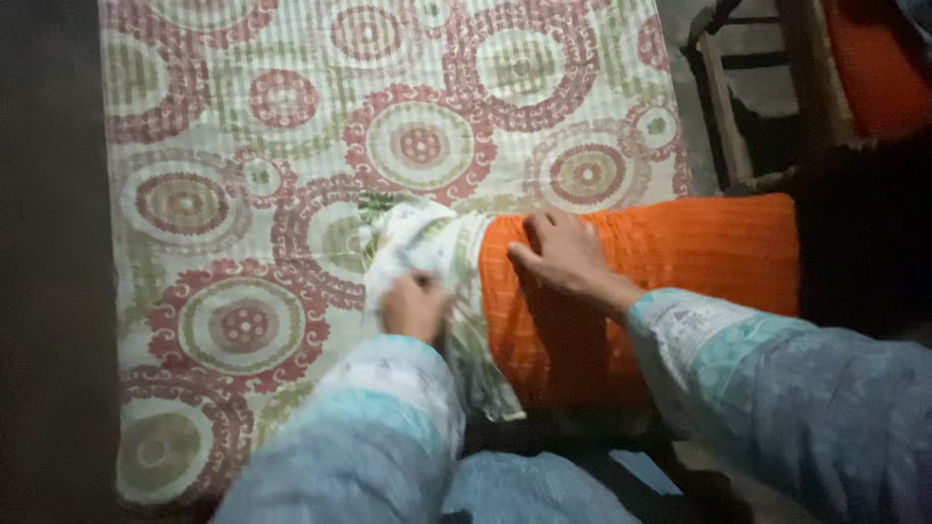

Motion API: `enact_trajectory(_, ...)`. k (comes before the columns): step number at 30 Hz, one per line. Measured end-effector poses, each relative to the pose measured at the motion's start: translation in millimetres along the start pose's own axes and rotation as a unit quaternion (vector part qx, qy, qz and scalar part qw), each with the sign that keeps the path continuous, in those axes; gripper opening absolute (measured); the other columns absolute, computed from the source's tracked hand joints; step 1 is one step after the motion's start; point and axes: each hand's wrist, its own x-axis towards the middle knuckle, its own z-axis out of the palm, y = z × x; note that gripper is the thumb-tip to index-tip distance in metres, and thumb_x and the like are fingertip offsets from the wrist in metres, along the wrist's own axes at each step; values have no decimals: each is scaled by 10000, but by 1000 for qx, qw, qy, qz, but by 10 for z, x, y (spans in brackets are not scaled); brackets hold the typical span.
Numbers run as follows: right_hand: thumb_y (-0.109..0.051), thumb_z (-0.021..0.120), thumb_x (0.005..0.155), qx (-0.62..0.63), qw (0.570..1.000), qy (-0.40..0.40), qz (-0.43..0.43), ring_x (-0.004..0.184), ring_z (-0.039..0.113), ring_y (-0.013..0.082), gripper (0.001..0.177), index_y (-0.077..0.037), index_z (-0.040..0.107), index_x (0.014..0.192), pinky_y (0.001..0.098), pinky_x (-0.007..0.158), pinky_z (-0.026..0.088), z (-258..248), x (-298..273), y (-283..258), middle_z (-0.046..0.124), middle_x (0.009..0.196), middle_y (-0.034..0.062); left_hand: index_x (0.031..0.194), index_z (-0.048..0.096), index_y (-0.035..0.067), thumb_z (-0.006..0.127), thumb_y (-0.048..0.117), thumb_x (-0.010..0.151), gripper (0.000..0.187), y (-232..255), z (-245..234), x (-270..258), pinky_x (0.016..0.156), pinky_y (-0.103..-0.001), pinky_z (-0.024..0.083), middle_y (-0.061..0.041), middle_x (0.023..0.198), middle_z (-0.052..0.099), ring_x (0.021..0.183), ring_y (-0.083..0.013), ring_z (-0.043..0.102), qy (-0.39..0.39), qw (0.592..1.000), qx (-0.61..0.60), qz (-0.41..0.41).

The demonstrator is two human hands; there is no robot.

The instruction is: The person inserts an orange pillow into a white pillowcase with a green leaf pattern. They align the corners, push the pillow inside, and smooth the case to fit snugly. The finished pillow is placed on a patterned bedsheet.

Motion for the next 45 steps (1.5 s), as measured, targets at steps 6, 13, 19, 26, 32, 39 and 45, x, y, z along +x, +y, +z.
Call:
enact_trajectory(6, -743, 622, 816, -3, 982, -107, 159, 1320, 429, 443, 696, -210, 703, 1256, 664, 1048, 298, 193, 263, -250, 515, 1425, 196, 942, 802, 116, 662, 256, 804, 241, 400, 552, -528, 850, -478, 560, -185, 934, 758, 898, -388, 722, -65, 992, -22, 108)
enact_trajectory(13, -580, 736, 718, -57, 966, -153, 199, 1243, 588, 392, 611, -182, 720, 1182, 608, 1031, 406, 320, 562, -486, 712, 1202, 165, 858, 821, 101, 647, 335, 834, 293, 571, -91, -294, 851, -467, 560, -169, 928, 729, 923, -371, 693, -113, 970, 51, 210)
enact_trajectory(19, -423, 679, 771, 46, 983, -80, 160, 980, 699, 423, 414, -190, 778, 1099, 523, 853, 544, 368, 446, -150, 739, 1045, 198, 1031, 733, -68, 784, 318, 773, 468, 535, 29, 219, 711, -486, 534, -257, 1052, 655, 926, -439, 651, 185, 941, 109, 263)
enact_trajectory(26, -454, 636, 839, 73, 957, -42, 276, 995, 720, 405, 408, -120, 778, 1023, 516, 878, 549, 399, 254, -48, 762, 1032, 187, 877, 771, 46, 680, 151, 838, 145, 499, 463, 305, 810, -505, 553, -253, 893, 718, 883, -426, 708, -36, 983, 139, 115)
enact_trajectory(32, -634, 673, 806, 54, 940, -131, 309, 1017, 706, 422, 562, -163, 800, 1085, 527, 883, 535, 457, 543, -132, 746, 1072, 212, 904, 784, 63, 669, 216, 796, 220, 481, 485, 1, 811, -499, 546, -200, 873, 750, 858, -400, 719, -38, 992, 23, 115)
enact_trajectory(39, -502, 742, 730, -46, 955, -238, 169, 963, 743, 384, 505, -118, 790, 1054, 491, 837, 576, 771, 834, 192, 761, 1040, 194, 842, 782, 128, 693, 316, 788, 215, 776, 90, -92, 740, -533, 511, -159, 830, 745, 830, -381, 717, -63, 988, 121, 74)
enact_trajectory(45, -447, 755, 744, 12, 968, -132, 214, 956, 733, 380, 457, -41, 811, 947, 496, 858, 561, 694, 465, 473, 763, 994, 226, 876, 735, 90, 641, 364, 880, 290, 651, 64, -281, 728, -507, 540, -167, 853, 746, 807, -386, 717, -10, 990, 69, 121)
